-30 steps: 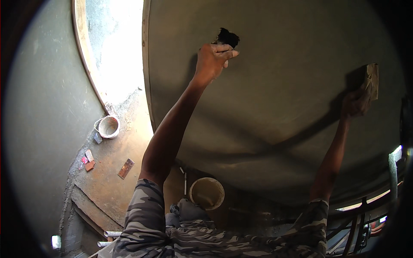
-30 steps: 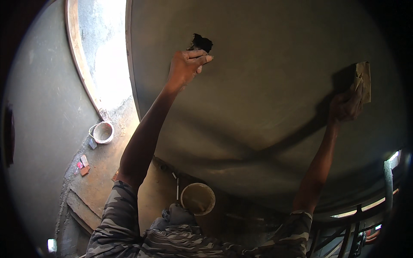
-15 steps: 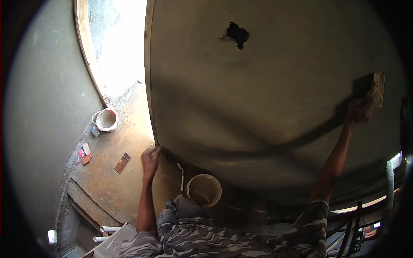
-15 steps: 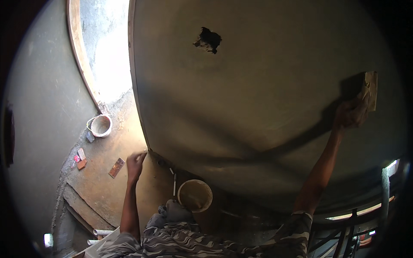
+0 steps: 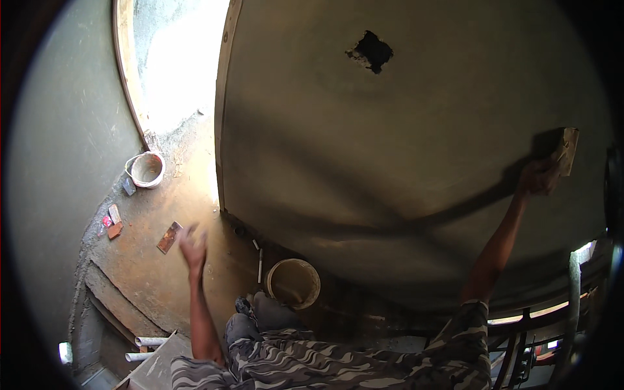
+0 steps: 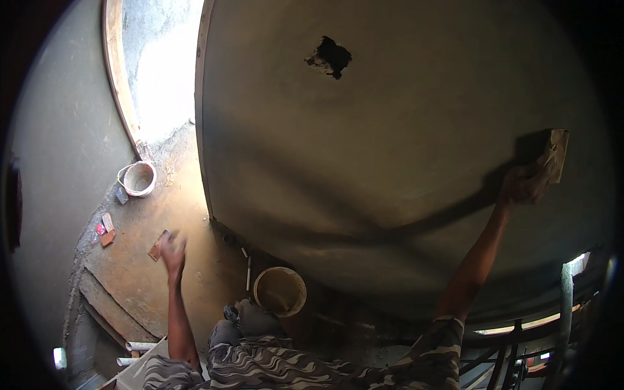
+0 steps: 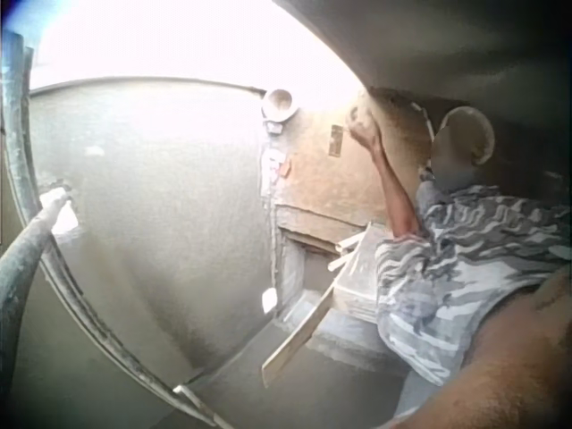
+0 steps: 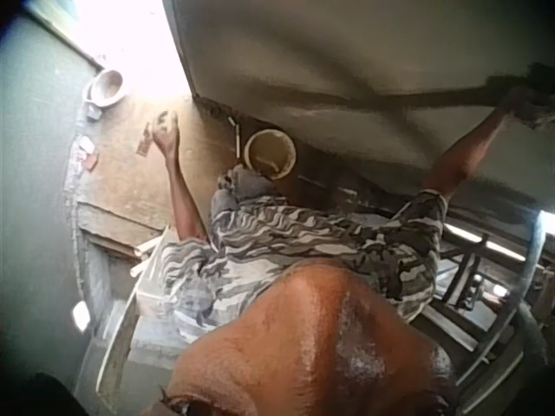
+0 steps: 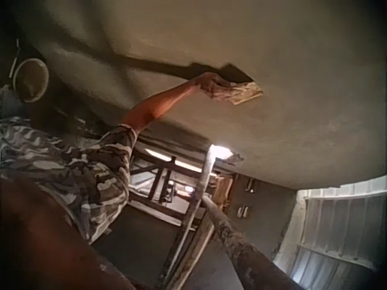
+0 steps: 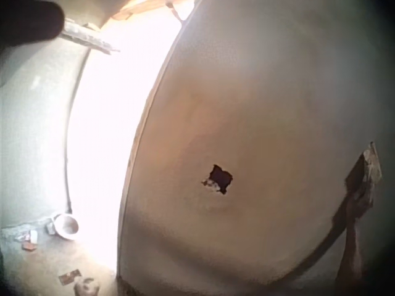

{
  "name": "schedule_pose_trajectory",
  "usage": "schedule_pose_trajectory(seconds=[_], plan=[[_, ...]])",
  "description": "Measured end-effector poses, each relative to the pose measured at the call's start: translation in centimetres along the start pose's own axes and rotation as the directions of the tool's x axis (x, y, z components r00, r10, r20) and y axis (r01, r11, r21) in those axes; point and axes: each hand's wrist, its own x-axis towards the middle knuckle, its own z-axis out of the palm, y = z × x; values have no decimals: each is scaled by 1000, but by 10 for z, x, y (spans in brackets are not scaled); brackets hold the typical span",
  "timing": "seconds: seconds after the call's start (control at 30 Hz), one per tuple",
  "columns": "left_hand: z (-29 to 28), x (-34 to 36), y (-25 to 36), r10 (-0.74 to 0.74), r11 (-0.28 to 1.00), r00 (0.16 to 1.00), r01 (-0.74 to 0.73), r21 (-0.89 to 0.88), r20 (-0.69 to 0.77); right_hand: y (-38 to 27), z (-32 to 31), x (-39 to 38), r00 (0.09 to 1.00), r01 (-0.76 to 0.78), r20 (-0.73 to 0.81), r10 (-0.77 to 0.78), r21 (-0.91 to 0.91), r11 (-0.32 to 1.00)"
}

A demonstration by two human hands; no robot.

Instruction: The person smooths the plastered wall using a sanding block dipped in a bucket of water, then shapes the edges around an opening on the surface by hand and with the block.

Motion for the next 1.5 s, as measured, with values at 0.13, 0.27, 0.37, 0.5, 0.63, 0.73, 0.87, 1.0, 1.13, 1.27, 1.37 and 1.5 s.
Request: schedule_pose_trajectory(seconds=[0.13,0.27,0.37,0.5,0.63,0.73,0.87,1.0,1.13,1.27,1.37,1.5], plan=[[38,70,241,420,860,906,-378,-342,54,-17,4,-9,1000,-28,-7,29,69,997],[35,98,389,609,791,747,-549,-269,266,-4,0,-1,1000,-10,-23,11,28,1000],[42,120,436,643,709,624,-704,-38,443,-12,-1,1,1000,-29,8,29,74,997],[55,138,460,620,653,611,-749,108,492,-14,-4,4,999,-30,43,25,126,992],[58,149,461,600,675,592,-736,58,538,-8,-3,0,998,-46,44,42,96,994],[51,152,454,626,699,594,-715,-26,504,-7,-4,2,998,-48,37,45,98,994],[41,155,449,620,719,615,-694,-39,486,-16,-3,6,998,-60,1,60,116,991],[55,152,453,670,730,580,-628,-270,462,-13,-1,4,999,-43,-13,45,120,992],[64,145,471,555,767,510,-9,-641,657,-10,-2,2,999,-30,15,28,138,990],[83,153,466,600,576,469,309,-757,648,-16,-2,0,999,-51,19,49,123,991],[83,143,470,623,512,467,364,-778,628,-5,0,-4,999,-44,34,41,86,995],[87,132,479,537,466,639,320,-825,551,-11,-5,0,998,-54,51,48,114,992]])
